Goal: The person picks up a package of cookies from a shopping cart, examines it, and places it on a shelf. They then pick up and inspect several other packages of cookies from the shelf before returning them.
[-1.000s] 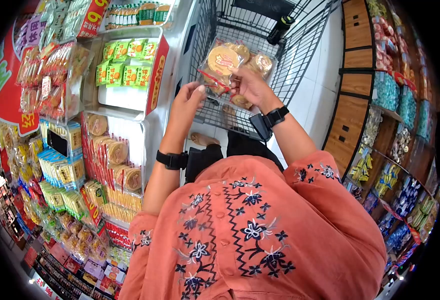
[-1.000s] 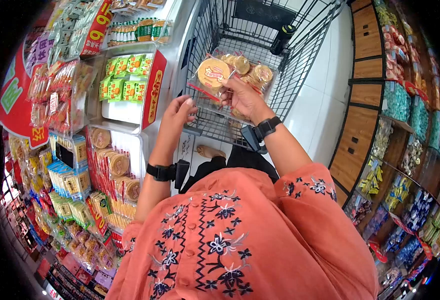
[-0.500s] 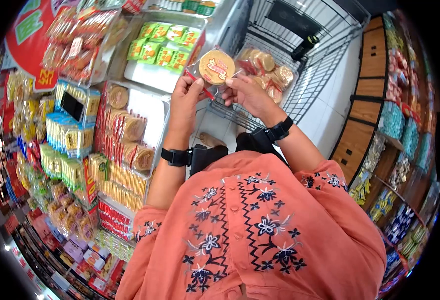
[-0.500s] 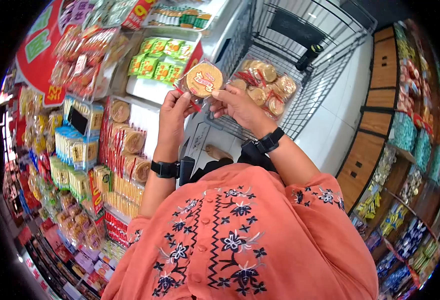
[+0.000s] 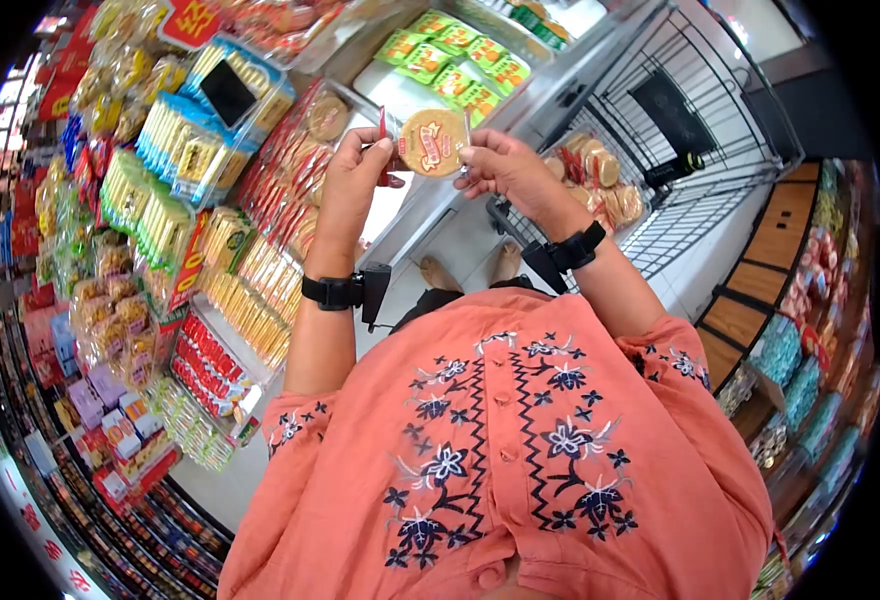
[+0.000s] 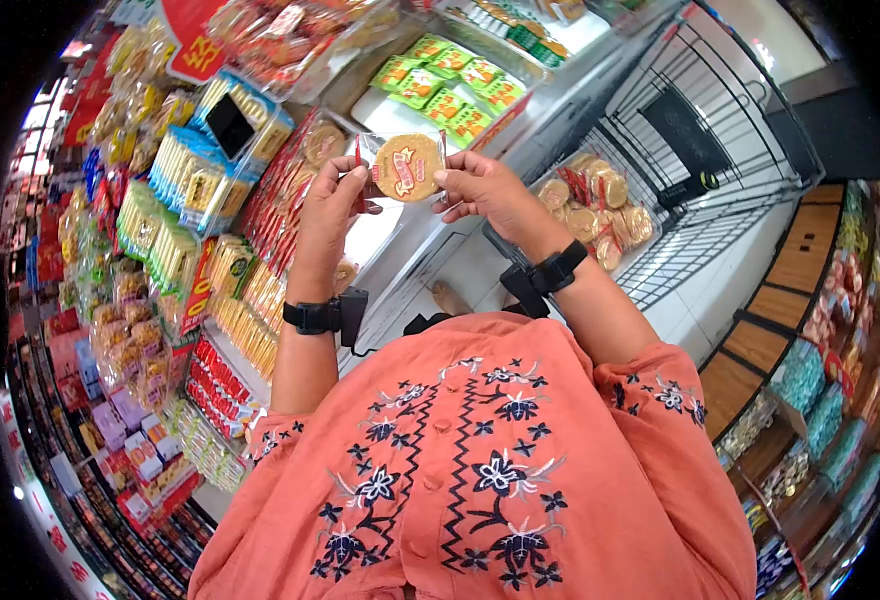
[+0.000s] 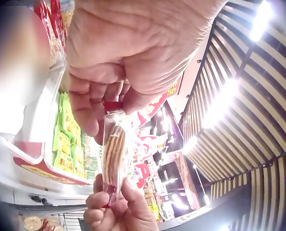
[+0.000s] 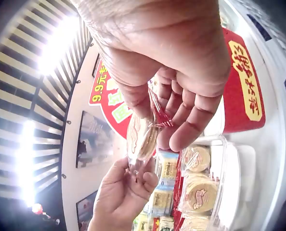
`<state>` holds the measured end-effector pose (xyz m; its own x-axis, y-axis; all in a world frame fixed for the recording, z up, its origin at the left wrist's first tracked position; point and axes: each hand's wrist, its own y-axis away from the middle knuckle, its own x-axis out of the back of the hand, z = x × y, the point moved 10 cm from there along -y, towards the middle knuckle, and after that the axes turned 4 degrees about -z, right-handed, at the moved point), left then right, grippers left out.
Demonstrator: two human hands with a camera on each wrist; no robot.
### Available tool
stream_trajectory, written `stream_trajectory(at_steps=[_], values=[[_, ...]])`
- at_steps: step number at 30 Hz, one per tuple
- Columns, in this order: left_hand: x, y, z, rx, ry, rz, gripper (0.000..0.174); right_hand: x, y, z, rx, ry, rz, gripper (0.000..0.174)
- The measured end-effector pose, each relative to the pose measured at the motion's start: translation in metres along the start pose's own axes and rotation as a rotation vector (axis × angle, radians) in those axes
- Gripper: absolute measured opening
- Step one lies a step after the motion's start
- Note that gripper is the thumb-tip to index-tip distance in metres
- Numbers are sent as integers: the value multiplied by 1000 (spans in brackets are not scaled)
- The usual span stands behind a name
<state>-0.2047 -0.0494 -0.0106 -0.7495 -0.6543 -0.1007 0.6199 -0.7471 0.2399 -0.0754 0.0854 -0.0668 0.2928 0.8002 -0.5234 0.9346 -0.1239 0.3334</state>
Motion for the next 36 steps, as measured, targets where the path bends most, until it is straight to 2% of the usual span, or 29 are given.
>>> stream_trajectory(at_steps=[7,8,11,15,22,25,29,30,33,36], values=[[53,27,10,-14,-14,96,26,-57,-25,13,-92,129,-113,41],[60,30,11,-26,8,93,22,-63,-29,16,-104,148,-122,41],[83,36,28,-152,-214,96,19,-77,-39,22,-129,263,-149,45],[114,43,43,-295,-474,223,16,-90,-55,24,-153,377,-151,48],[119,49,25,-307,-779,225,16,-112,-83,58,-216,423,-211,43],[120,46,10,-296,-857,210,16,-111,-99,79,-223,447,-194,42],[124,39,-9,-387,-1018,197,17,-107,-112,95,-233,441,-125,40],[126,40,-12,-345,-1029,210,16,-107,-113,100,-264,446,-125,39],[126,43,-9,-409,-1066,262,11,-107,-118,113,-308,442,-140,38],[129,42,-14,-364,-1120,267,15,-109,-121,122,-312,429,-127,34]])
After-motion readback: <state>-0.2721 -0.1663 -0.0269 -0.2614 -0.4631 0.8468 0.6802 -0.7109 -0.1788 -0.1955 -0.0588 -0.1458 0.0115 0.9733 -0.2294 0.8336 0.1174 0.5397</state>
